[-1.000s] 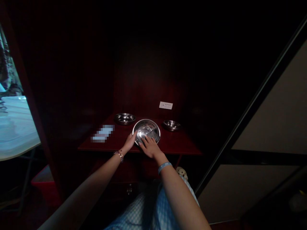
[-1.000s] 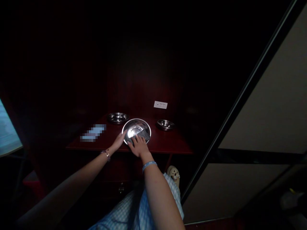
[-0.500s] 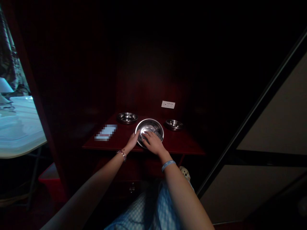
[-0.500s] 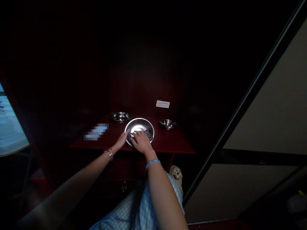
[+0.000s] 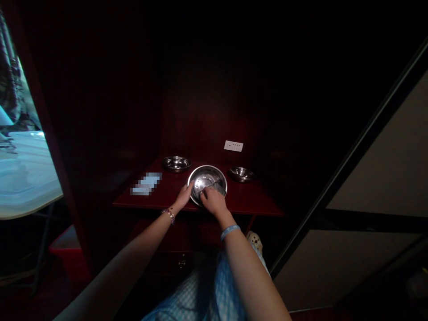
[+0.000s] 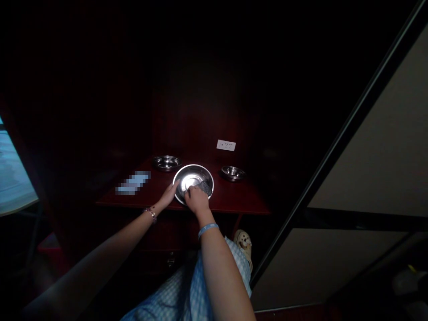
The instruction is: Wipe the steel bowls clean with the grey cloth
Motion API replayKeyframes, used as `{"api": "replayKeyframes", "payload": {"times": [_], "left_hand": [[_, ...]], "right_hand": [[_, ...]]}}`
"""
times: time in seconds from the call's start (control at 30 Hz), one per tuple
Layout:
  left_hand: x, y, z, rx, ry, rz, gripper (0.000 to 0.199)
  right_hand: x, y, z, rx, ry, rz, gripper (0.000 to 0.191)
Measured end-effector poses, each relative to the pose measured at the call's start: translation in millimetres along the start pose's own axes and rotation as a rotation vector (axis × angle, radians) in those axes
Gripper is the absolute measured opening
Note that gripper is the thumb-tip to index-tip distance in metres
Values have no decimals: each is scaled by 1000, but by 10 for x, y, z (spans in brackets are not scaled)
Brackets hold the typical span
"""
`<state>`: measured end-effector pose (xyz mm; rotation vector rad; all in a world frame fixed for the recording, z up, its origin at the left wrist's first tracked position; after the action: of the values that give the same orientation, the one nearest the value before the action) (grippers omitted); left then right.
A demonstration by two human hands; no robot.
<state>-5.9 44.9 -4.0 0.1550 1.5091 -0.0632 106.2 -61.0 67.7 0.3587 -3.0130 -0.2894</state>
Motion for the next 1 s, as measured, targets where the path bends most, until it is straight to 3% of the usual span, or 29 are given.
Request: {"api": "replayKeyframes", "payload": {"times": [0.1, 0.23, 0.37, 0.53, 0.7, 1.0], "left_hand": [[-4, -18, 12, 0, -18, 1, 51], [9, -15, 21, -17, -37, 4, 50], [39, 12, 31, 4, -39, 9, 52], [34, 25, 40, 62, -65, 35, 58], [-4, 2, 23, 128, -8, -6, 68], [-41, -34, 15, 193, 45, -5, 80]], "right_hand": [[-75, -22, 94, 35, -16, 12, 37], [-166, -46, 113, -32, -80, 88, 39], [-198, -61, 128, -66, -74, 160, 59], [-224, -20, 257, 28, 25, 171, 80], [-273, 44, 315, -7, 89, 100, 79], [-302, 139, 350, -251, 301, -187, 76]]}}
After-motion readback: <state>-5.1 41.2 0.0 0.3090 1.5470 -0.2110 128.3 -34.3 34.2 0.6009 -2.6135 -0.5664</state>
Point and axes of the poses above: each hand's wrist, its own y-axis towards the middle knuckle, its own z-axis out of the palm, x = y × z, the point moved 3 cm from there along y, towards the middle knuckle, and after that the axes turned 12 degrees about -z, right-handed, at the moved point
